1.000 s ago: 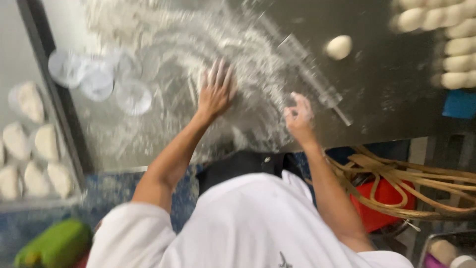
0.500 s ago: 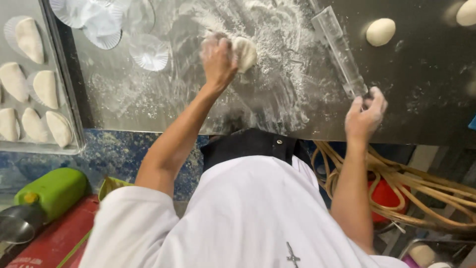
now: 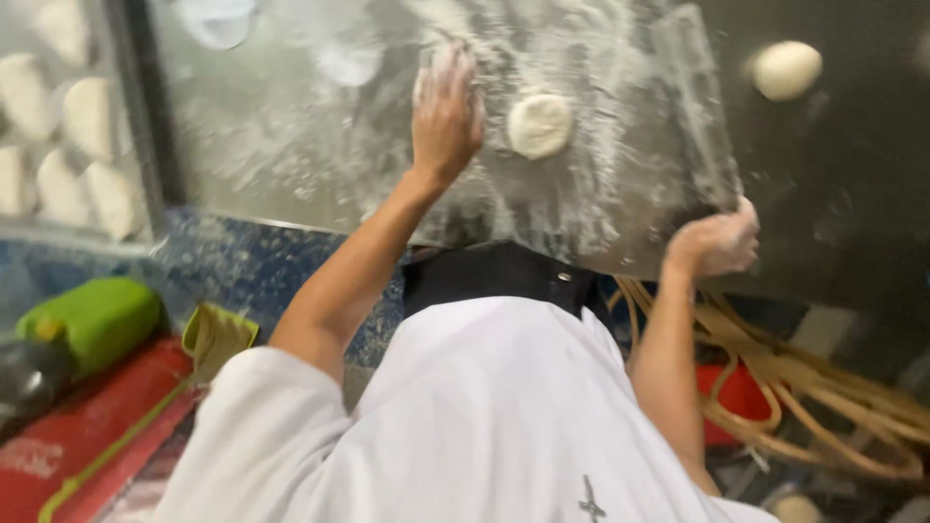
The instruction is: The recorder shapes and fills dough balls on a floured surface to create buns or pastries.
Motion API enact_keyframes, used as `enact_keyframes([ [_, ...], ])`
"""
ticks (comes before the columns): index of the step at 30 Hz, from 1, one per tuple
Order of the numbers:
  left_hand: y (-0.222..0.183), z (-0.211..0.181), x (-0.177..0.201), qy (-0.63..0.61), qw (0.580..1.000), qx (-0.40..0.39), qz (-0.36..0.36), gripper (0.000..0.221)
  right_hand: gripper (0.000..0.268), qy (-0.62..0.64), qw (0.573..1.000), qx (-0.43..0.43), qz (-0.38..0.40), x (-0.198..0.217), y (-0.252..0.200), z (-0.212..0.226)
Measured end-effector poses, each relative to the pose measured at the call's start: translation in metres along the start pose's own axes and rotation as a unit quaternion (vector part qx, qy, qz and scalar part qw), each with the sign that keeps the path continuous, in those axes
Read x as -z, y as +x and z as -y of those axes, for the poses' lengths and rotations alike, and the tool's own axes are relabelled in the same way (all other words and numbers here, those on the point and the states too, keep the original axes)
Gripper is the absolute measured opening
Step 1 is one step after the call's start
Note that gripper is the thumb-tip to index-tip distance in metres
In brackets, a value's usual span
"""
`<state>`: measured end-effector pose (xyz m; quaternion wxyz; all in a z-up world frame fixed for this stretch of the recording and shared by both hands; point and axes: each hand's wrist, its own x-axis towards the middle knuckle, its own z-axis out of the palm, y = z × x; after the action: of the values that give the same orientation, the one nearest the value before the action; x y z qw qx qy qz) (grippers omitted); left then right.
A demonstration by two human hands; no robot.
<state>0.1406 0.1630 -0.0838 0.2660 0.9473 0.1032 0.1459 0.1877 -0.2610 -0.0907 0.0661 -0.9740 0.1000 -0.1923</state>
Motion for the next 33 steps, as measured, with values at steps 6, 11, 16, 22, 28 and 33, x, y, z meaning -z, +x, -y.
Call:
enact_keyframes([
  [6,0.011,0.090,0.033,0.133,0.976,0.159,-0.061,0.062,0.026,0.030,1.000,0.005,-0.001,-0.027,0.021,-0.019],
  [11,0.014,0.128,0.034,0.163,0.953,0.252,0.037,0.058,0.029,0.054,0.995,-0.085,-0.017,-0.060,0.032,-0.038],
  [16,0.015,0.068,0.016,-0.007,0.964,0.259,-0.064,0.059,0.032,0.184,0.973,0.118,0.077,-0.022,0.034,0.035],
  [22,0.043,0.039,0.031,-0.401,0.819,0.352,-0.212,0.040,0.024,0.190,0.949,0.203,0.150,0.025,0.039,0.121],
  [28,-0.022,0.056,0.006,-0.102,0.960,0.191,-0.179,0.020,0.025,0.245,0.929,0.242,0.136,-0.027,0.056,0.109],
  [33,0.034,0.097,-0.038,0.052,0.971,0.136,-0.188,0.014,0.027,0.179,0.952,0.227,0.098,-0.116,0.098,0.105],
])
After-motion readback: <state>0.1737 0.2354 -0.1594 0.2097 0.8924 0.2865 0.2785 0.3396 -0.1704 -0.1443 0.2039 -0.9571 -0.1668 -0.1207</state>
